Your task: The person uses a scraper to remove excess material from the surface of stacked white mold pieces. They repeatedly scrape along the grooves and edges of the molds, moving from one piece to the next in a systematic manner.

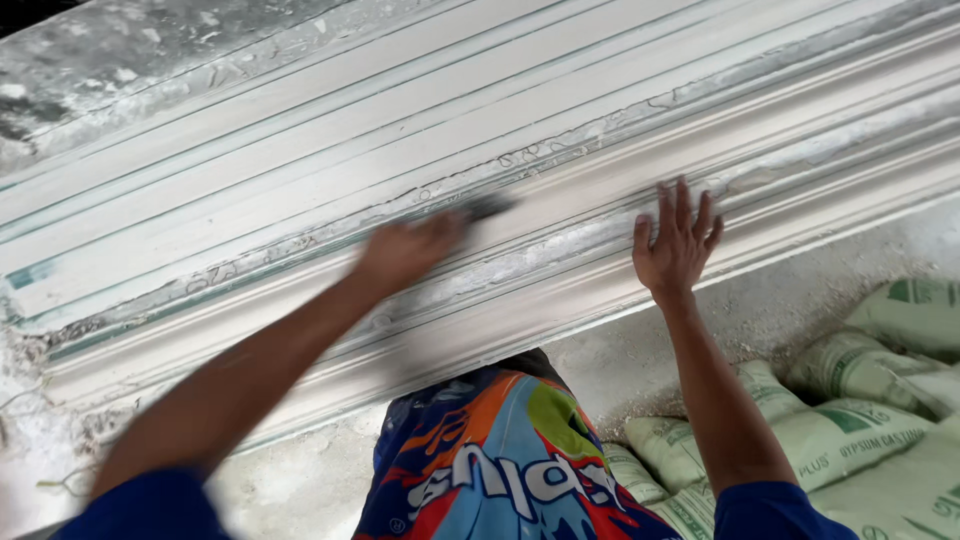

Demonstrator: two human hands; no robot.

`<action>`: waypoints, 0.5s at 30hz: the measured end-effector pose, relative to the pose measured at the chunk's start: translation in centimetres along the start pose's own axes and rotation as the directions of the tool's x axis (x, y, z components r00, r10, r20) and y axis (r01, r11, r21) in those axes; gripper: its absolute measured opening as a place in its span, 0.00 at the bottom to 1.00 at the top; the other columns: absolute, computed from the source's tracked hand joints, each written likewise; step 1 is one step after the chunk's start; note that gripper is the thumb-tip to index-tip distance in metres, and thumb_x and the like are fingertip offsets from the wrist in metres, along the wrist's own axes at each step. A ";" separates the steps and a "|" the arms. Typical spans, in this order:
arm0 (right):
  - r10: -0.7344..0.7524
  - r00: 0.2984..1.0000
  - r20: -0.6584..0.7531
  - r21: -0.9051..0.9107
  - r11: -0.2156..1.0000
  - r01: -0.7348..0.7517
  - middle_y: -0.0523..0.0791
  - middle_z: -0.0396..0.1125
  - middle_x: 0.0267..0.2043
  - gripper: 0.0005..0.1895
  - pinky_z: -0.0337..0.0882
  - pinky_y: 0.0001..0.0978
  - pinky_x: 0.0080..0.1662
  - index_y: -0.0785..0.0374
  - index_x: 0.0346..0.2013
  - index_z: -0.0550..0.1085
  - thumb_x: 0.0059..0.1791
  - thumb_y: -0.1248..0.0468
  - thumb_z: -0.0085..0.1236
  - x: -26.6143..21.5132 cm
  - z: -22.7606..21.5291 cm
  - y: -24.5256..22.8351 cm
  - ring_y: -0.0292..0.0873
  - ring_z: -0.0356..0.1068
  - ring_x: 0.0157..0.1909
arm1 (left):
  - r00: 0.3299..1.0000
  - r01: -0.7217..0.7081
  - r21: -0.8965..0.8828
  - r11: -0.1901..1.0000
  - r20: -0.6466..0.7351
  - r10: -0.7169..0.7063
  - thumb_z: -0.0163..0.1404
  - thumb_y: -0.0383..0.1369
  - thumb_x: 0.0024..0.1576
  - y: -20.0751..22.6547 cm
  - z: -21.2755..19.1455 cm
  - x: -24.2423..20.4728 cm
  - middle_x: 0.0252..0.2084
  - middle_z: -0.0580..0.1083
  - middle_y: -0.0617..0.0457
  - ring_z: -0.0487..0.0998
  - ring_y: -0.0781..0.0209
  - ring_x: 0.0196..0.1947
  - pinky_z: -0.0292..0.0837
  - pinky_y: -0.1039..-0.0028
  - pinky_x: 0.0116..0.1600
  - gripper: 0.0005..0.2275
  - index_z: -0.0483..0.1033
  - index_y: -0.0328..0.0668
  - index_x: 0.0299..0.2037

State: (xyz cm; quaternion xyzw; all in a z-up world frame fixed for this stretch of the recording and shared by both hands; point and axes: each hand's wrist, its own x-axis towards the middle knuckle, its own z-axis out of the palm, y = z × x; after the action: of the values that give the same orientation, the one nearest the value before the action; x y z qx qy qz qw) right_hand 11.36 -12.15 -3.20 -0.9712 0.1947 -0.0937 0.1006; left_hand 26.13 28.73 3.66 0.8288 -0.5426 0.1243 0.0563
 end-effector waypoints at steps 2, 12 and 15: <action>0.013 1.000 0.011 -0.021 1.000 -0.013 0.48 0.54 0.77 0.33 0.41 0.68 0.67 0.50 0.73 0.65 0.57 0.42 0.33 -0.1 -0.2 -0.1 0.66 0.46 0.76 | 0.998 0.007 -0.118 0.993 -0.063 -0.015 0.47 0.34 0.63 3.6 10.6 10.1 0.55 0.76 0.50 0.82 0.46 0.31 0.80 0.54 0.28 0.14 0.72 0.52 0.59; 0.000 0.999 0.050 -0.068 0.998 0.004 0.49 0.57 0.76 0.33 0.45 0.66 0.67 0.51 0.72 0.67 0.56 0.44 0.32 -0.4 -0.5 0.1 0.64 0.52 0.74 | 0.942 0.323 -0.532 0.783 0.257 -0.215 0.51 0.39 0.63 3.4 16.2 11.0 0.58 0.75 0.44 0.80 0.38 0.55 0.77 0.44 0.51 0.19 0.68 0.55 0.65; -0.064 0.993 -0.102 -0.091 0.994 0.055 0.48 0.62 0.73 0.30 0.47 0.65 0.65 0.50 0.69 0.71 0.56 0.45 0.38 0.1 1.3 1.3 0.61 0.57 0.72 | 0.859 0.511 -0.634 0.580 0.404 -0.316 0.52 0.33 0.61 -4.8 -1.8 0.7 0.49 0.81 0.47 0.81 0.39 0.48 0.77 0.51 0.54 0.15 0.76 0.52 0.59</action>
State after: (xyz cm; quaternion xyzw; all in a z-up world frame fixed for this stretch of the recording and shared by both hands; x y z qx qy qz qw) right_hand 11.26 -13.16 -4.78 -0.9738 0.1746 -0.1390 0.0446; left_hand 30.53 30.48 5.76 0.8503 -0.3386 -0.2203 0.3374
